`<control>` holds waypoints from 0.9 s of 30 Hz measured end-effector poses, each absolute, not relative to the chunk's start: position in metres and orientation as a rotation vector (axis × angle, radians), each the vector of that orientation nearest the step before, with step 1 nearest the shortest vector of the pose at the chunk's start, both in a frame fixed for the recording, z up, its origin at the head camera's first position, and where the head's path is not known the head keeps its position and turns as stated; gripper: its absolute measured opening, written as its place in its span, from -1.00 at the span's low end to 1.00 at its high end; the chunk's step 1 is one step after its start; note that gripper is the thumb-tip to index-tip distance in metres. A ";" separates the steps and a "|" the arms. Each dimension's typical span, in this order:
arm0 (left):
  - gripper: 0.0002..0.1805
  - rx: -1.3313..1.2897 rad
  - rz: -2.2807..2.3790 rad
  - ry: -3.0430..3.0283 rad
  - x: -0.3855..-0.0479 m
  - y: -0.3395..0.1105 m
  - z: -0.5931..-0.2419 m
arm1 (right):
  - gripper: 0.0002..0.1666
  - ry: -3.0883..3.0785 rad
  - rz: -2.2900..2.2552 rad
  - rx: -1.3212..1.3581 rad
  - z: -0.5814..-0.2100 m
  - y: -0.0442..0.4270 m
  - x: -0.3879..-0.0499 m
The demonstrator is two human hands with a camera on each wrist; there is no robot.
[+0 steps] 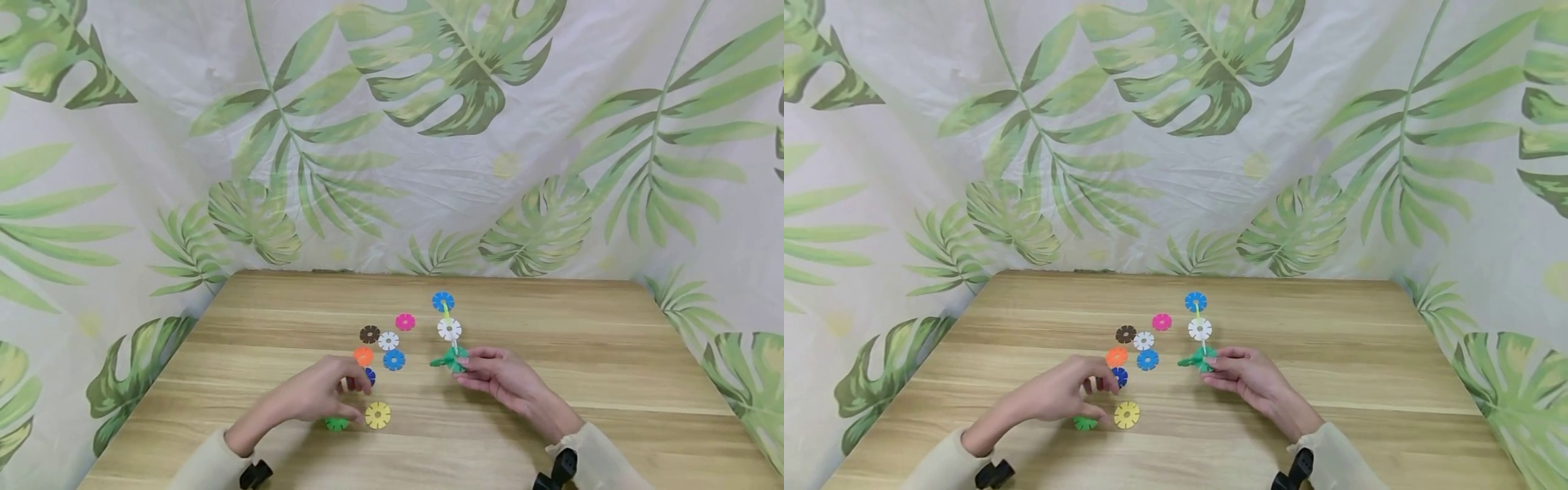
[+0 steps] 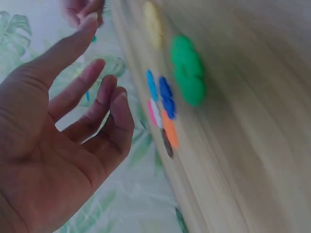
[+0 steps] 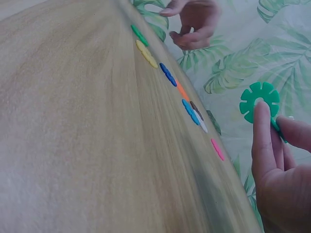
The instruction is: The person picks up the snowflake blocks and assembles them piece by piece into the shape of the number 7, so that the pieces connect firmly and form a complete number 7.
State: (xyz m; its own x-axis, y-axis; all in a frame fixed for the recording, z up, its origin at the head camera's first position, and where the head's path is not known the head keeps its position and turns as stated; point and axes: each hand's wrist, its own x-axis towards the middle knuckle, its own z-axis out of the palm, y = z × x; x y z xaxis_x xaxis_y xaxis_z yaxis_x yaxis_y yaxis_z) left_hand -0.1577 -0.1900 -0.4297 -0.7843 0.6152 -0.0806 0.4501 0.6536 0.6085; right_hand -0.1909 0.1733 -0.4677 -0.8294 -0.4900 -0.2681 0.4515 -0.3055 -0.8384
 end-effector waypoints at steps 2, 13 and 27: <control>-0.60 0.860 0.812 2.583 -0.157 -0.197 -0.432 | -0.85 1.364 -2.159 -0.050 -0.467 0.174 -0.191; -0.49 0.819 0.861 2.504 -0.154 -0.225 -0.450 | -0.83 1.359 -2.161 -0.054 -0.468 0.175 -0.191; -0.60 0.835 0.869 2.462 -0.159 -0.228 -0.457 | -0.89 1.358 -2.166 -0.043 -0.466 0.177 -0.189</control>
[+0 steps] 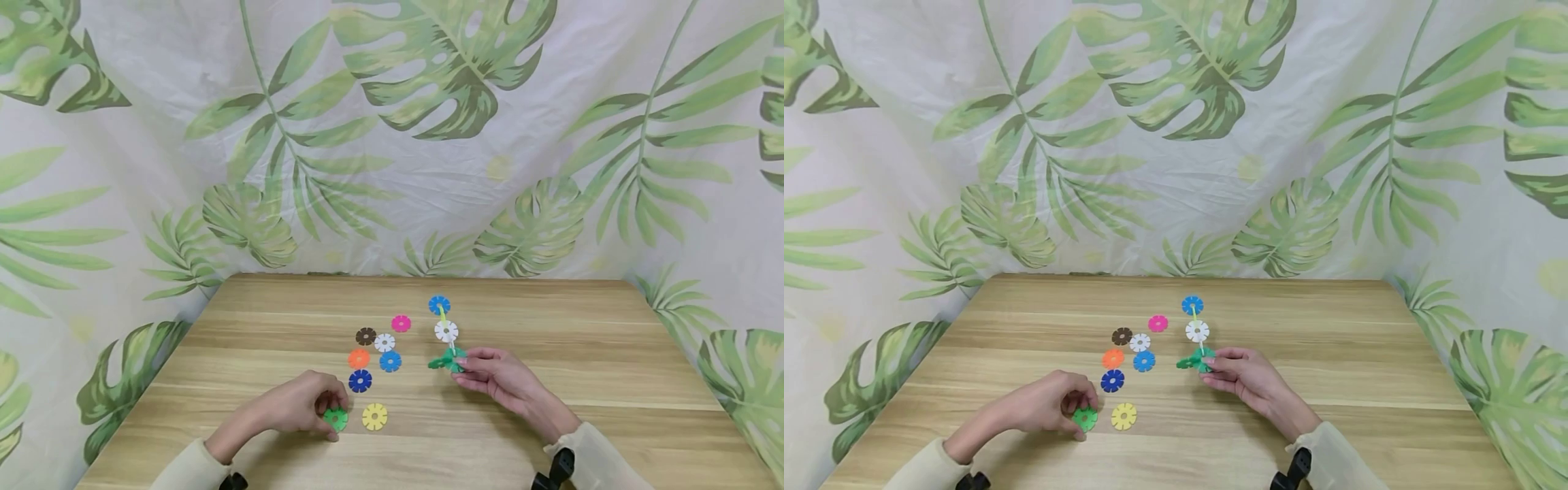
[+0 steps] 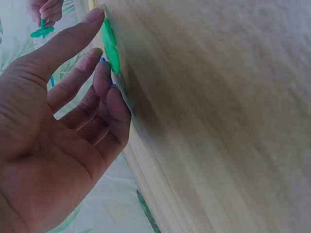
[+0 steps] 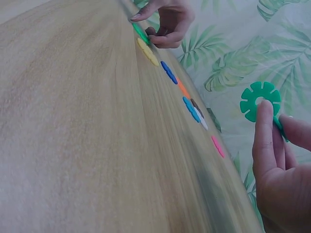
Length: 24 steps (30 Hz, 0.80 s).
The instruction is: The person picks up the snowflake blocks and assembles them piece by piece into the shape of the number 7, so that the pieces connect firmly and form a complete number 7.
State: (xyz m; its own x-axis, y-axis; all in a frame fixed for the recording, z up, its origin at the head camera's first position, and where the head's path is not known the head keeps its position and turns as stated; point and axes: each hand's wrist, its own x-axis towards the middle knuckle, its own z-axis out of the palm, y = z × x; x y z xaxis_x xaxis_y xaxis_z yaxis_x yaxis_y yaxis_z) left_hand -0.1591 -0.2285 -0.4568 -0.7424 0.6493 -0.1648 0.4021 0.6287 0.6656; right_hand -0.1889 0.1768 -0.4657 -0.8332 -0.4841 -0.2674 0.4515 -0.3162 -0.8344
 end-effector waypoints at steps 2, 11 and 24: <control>-0.59 0.833 0.870 2.465 -0.159 -0.229 -0.457 | -0.90 1.360 -2.162 -0.042 -0.466 0.177 -0.189; -0.56 0.762 0.863 2.493 -0.162 -0.227 -0.453 | -0.89 1.369 -2.162 -0.020 -0.465 0.178 -0.189; -0.65 0.690 0.846 2.496 -0.162 -0.225 -0.447 | -0.89 1.346 -2.163 -0.039 -0.470 0.178 -0.190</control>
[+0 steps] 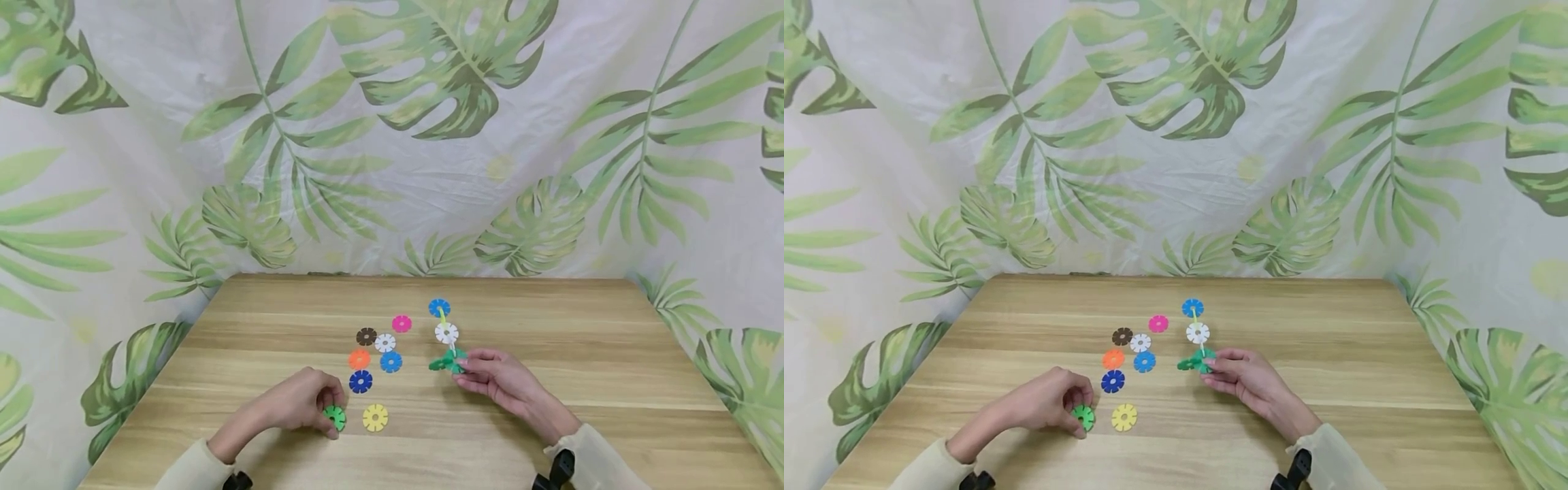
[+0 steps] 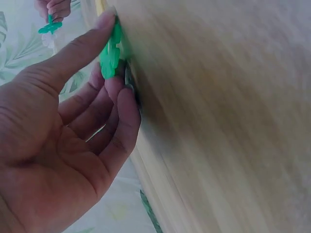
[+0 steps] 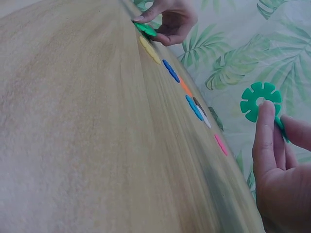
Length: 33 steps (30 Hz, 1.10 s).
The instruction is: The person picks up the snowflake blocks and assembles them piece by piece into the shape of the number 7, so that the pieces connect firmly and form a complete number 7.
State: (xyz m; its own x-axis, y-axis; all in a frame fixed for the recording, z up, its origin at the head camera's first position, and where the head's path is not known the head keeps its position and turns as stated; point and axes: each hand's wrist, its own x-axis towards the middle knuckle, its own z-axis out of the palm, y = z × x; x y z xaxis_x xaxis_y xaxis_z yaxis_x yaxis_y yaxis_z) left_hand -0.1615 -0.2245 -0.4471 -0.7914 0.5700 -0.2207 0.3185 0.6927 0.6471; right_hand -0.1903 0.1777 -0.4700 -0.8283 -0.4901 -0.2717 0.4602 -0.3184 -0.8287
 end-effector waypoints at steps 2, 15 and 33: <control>-0.70 0.683 0.884 2.483 -0.161 -0.225 -0.446 | -0.88 1.348 -2.164 -0.035 -0.470 0.178 -0.190; -0.78 0.500 1.367 2.222 -0.164 -0.212 -0.439 | -0.84 1.375 -2.159 -0.004 -0.467 0.176 -0.191; -0.77 0.226 1.700 2.078 -0.175 -0.157 -0.434 | -0.88 1.371 -2.160 -0.014 -0.465 0.172 -0.190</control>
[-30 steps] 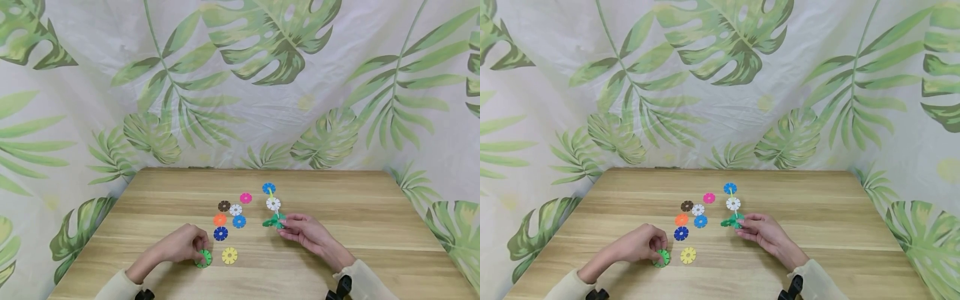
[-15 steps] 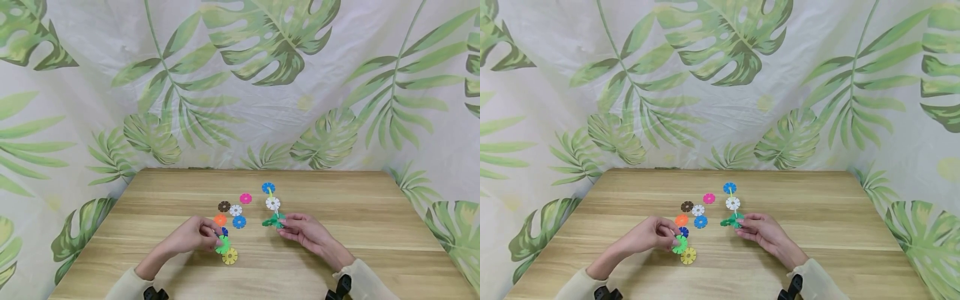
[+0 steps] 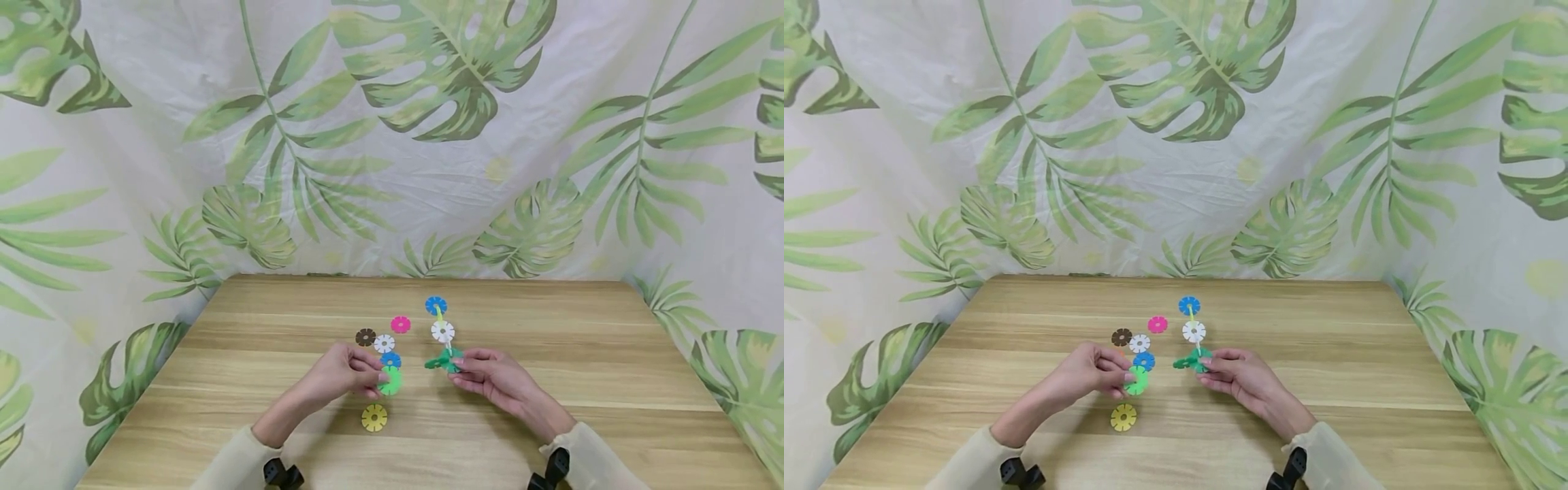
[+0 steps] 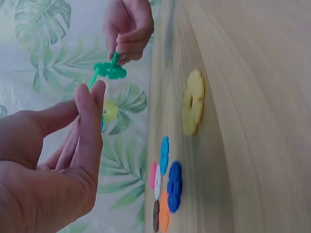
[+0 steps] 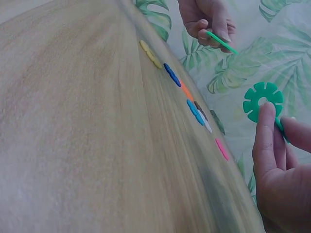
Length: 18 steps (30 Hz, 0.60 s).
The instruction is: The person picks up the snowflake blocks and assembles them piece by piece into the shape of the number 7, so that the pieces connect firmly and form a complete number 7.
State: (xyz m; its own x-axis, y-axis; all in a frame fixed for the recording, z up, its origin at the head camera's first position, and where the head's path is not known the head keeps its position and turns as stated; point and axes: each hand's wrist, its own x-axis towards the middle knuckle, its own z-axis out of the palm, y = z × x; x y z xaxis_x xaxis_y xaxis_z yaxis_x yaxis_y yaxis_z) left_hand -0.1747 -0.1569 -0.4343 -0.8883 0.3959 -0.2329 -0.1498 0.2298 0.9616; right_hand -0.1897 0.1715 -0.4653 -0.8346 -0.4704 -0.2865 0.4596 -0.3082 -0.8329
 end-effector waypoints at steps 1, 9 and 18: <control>-0.76 0.212 1.710 2.073 -0.175 -0.154 -0.435 | -0.88 1.368 -2.159 -0.017 -0.465 0.171 -0.190; -0.72 0.154 1.767 2.038 -0.184 -0.142 -0.439 | -0.87 1.381 -2.166 -0.013 -0.465 0.169 -0.191; -0.73 0.100 1.861 1.951 -0.191 -0.135 -0.448 | -0.88 1.388 -2.158 -0.023 -0.467 0.169 -0.190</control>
